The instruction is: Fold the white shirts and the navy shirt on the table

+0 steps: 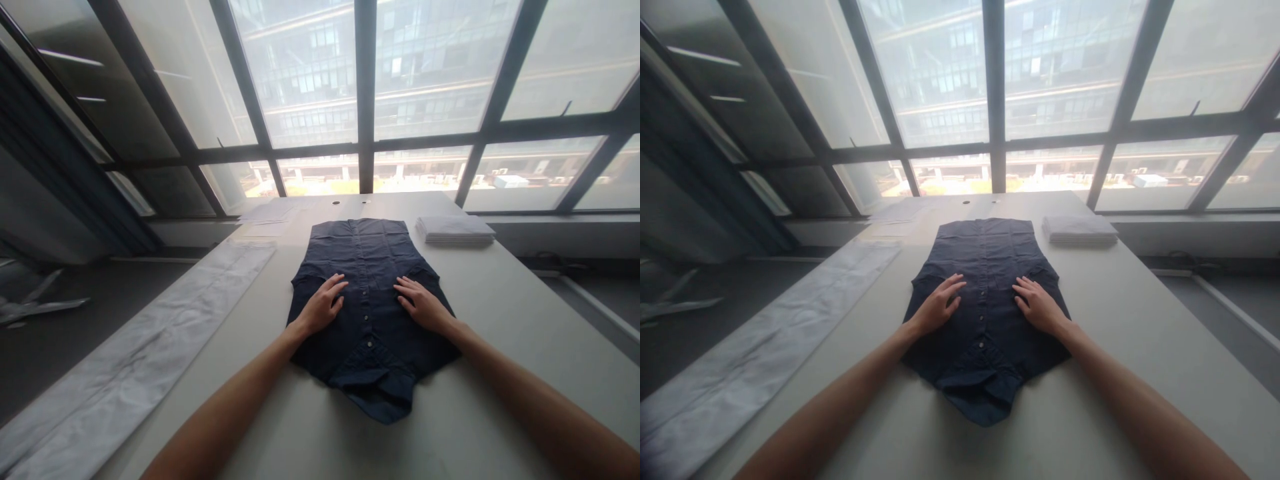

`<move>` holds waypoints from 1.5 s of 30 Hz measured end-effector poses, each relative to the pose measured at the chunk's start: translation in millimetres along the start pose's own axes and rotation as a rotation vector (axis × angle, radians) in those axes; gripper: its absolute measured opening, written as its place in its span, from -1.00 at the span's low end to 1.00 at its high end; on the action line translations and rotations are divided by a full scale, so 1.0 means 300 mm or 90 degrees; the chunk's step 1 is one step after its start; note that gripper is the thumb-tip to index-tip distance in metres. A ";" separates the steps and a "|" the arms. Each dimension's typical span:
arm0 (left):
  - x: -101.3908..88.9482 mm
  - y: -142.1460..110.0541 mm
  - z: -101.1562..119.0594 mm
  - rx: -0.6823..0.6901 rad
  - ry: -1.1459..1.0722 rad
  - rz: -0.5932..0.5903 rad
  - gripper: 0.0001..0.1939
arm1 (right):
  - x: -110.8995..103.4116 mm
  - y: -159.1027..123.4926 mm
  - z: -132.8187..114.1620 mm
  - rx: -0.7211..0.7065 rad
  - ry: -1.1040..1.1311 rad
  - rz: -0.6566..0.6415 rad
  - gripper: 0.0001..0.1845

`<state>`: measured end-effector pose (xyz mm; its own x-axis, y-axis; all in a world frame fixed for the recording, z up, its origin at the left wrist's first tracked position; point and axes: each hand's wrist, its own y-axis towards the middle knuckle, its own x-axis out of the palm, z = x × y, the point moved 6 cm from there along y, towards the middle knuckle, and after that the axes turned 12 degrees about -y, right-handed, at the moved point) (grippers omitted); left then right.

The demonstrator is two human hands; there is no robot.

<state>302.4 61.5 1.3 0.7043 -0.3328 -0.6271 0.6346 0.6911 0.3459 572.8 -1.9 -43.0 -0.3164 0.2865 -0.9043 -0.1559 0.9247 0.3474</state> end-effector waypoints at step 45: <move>-0.050 -0.011 -0.175 -0.326 -0.879 0.028 -0.56 | -0.060 -0.033 0.316 0.304 0.816 0.153 -0.12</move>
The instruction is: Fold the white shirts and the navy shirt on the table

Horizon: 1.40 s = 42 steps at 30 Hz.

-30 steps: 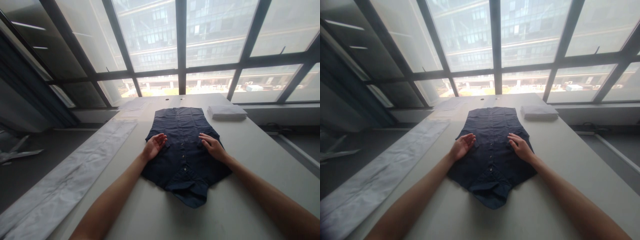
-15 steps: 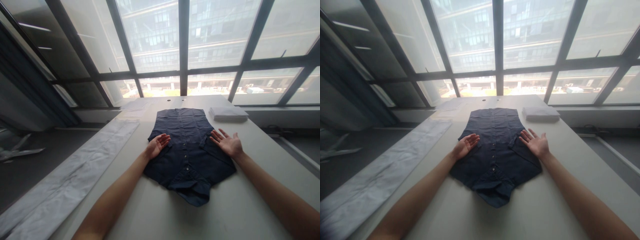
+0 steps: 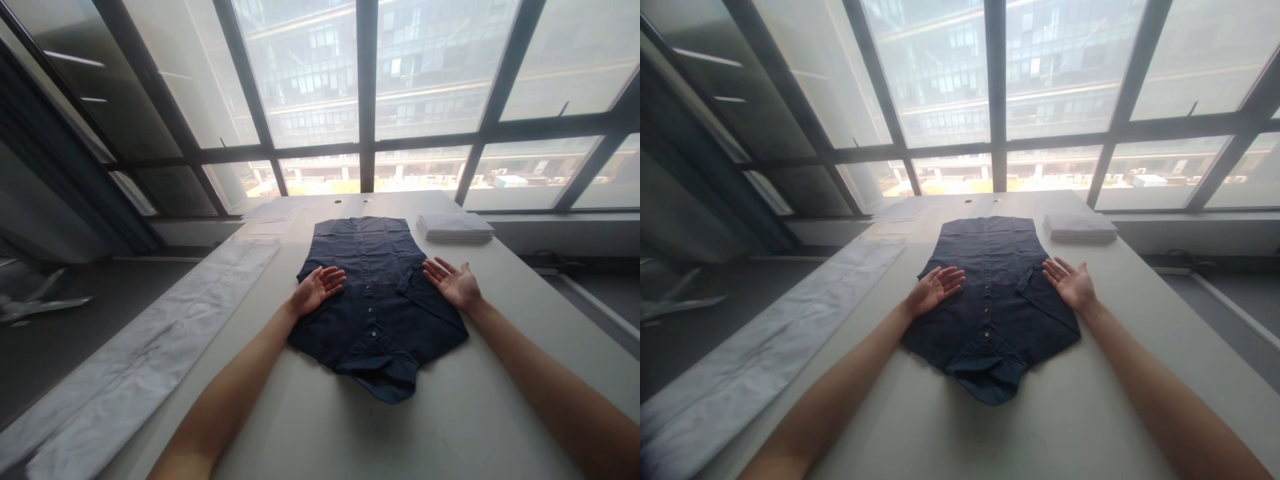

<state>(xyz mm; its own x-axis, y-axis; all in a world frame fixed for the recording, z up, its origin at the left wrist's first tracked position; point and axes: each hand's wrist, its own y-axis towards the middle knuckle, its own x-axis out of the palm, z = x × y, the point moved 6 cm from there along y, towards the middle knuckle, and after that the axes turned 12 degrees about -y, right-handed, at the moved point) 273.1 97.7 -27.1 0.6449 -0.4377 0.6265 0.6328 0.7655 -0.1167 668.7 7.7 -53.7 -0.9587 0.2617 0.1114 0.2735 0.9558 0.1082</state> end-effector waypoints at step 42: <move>-0.002 0.002 -0.007 0.105 1.243 0.205 -0.35 | 0.181 -0.063 -0.024 -0.213 -1.013 -0.058 -0.37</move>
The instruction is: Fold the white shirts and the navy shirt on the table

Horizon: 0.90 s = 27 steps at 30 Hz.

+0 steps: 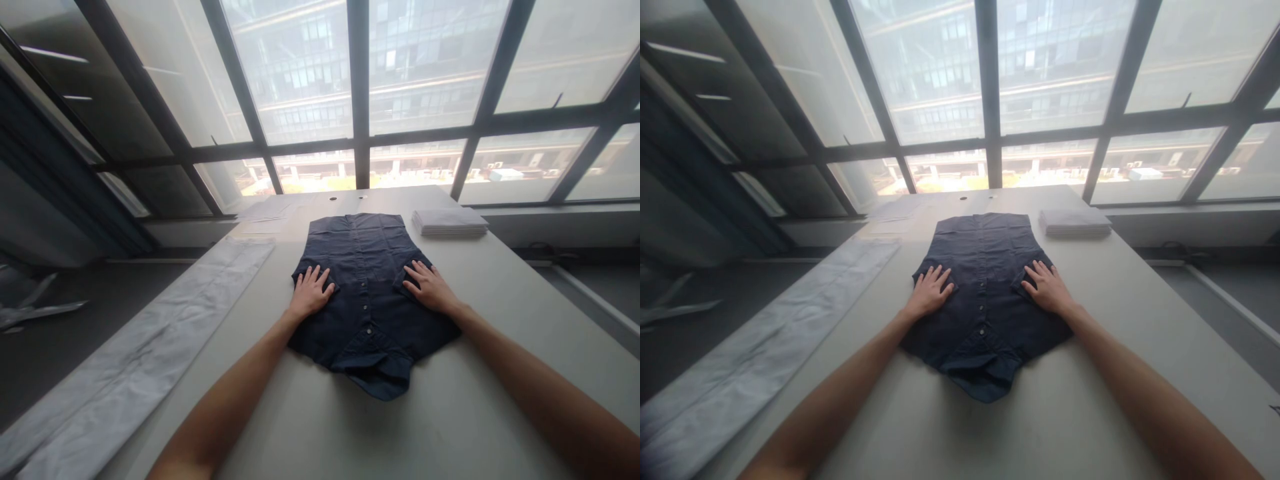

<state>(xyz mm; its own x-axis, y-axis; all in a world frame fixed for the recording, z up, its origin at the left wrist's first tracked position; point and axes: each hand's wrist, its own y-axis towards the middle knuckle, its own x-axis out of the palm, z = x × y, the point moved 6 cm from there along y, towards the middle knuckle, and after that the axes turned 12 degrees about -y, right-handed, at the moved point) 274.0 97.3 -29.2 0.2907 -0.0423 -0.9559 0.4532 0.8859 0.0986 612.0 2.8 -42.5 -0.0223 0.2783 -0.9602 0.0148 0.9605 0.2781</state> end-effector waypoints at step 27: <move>0.000 -0.002 -0.020 -0.016 -0.023 0.035 -0.35 | 0.024 0.001 0.009 0.002 0.004 -0.007 -0.42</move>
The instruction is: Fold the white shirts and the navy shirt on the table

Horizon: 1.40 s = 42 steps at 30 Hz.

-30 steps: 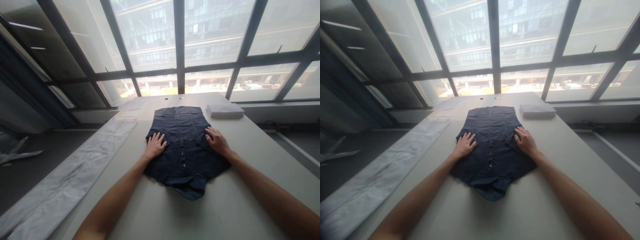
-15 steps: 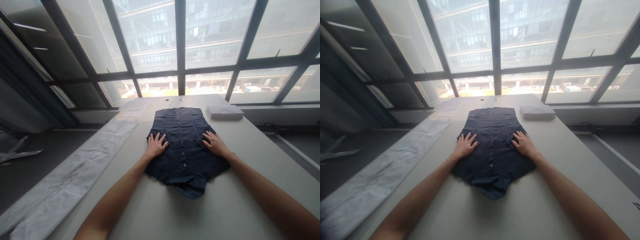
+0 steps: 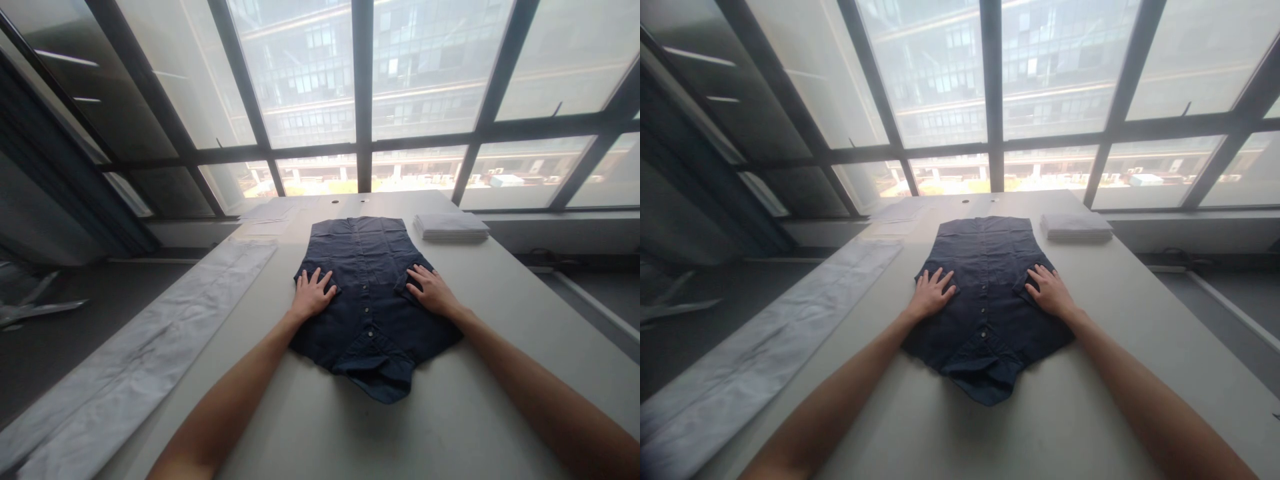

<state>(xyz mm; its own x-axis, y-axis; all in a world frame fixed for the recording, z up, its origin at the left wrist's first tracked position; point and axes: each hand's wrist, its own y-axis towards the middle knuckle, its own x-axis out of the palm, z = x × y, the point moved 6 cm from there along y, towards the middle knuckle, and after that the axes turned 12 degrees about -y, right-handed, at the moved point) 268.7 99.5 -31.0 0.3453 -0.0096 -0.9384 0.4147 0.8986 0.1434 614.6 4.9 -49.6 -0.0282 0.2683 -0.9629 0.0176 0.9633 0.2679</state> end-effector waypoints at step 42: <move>-0.137 -0.137 0.224 0.251 -0.343 -0.040 -0.56 | -0.215 -0.071 -0.134 -0.112 0.208 0.194 -0.69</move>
<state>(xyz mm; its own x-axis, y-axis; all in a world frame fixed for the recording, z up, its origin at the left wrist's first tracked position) 294.2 33.4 22.8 0.6399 -0.3667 -0.6753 0.6891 0.6627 0.2932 575.8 -32.6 8.0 -0.3615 0.4998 -0.7871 -0.0950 0.8201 0.5643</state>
